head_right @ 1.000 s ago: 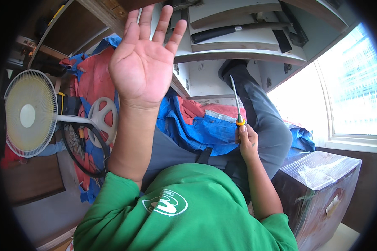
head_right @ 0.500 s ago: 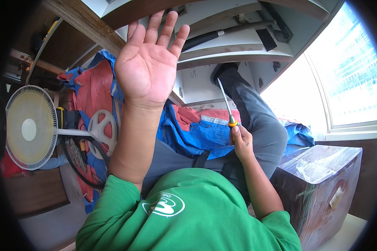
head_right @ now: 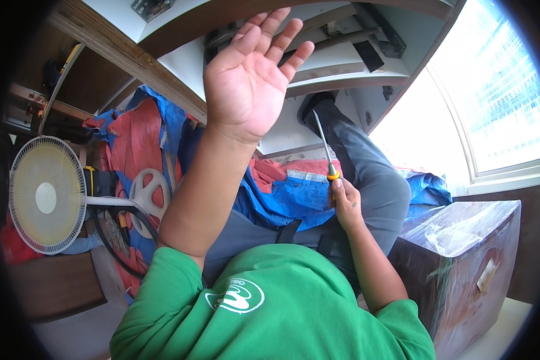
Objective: The person uses a screwdriver to tighten screws on the interior of a wooden cabinet. They repeatedly adjust the cabinet door and work on the hinge area while seated on the floor.
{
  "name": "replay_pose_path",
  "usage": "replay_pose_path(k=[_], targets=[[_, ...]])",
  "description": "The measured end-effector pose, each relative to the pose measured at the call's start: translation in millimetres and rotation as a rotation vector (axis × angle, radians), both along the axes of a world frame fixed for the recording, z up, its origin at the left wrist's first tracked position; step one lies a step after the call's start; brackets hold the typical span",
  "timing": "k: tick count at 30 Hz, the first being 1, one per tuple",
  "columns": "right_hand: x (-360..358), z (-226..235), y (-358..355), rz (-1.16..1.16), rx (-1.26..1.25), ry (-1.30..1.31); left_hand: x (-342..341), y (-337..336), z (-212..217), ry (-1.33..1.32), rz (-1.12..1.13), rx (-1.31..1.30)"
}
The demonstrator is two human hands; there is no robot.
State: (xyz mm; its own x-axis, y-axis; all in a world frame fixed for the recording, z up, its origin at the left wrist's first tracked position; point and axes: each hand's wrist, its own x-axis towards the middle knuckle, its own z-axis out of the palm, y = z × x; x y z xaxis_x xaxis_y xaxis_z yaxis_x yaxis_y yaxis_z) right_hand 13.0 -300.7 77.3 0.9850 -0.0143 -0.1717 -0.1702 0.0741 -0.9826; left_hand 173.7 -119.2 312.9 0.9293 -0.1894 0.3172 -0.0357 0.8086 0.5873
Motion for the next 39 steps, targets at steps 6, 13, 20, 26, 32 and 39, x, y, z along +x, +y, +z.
replay_pose_path(k=[6,13,20,26,32,39], targets=[[0,3,-1,-0.074,0.05,0.015,9,-28,0,0.095,-0.085,-0.084],[5,1,-6,-0.172,0.117,0.092,16,-50,0,-0.008,-0.099,-0.058],[4,1,-7,-0.197,0.145,0.101,14,-66,7,-0.031,-0.09,-0.023],[3,-1,-9,-0.194,0.216,0.07,7,-35,21,-0.069,-0.212,0.344],[4,24,-12,-0.086,0.21,-0.055,20,48,109,-0.713,0.501,1.007],[47,100,-21,0.148,0.12,-0.236,45,64,150,-0.701,0.957,1.712]])
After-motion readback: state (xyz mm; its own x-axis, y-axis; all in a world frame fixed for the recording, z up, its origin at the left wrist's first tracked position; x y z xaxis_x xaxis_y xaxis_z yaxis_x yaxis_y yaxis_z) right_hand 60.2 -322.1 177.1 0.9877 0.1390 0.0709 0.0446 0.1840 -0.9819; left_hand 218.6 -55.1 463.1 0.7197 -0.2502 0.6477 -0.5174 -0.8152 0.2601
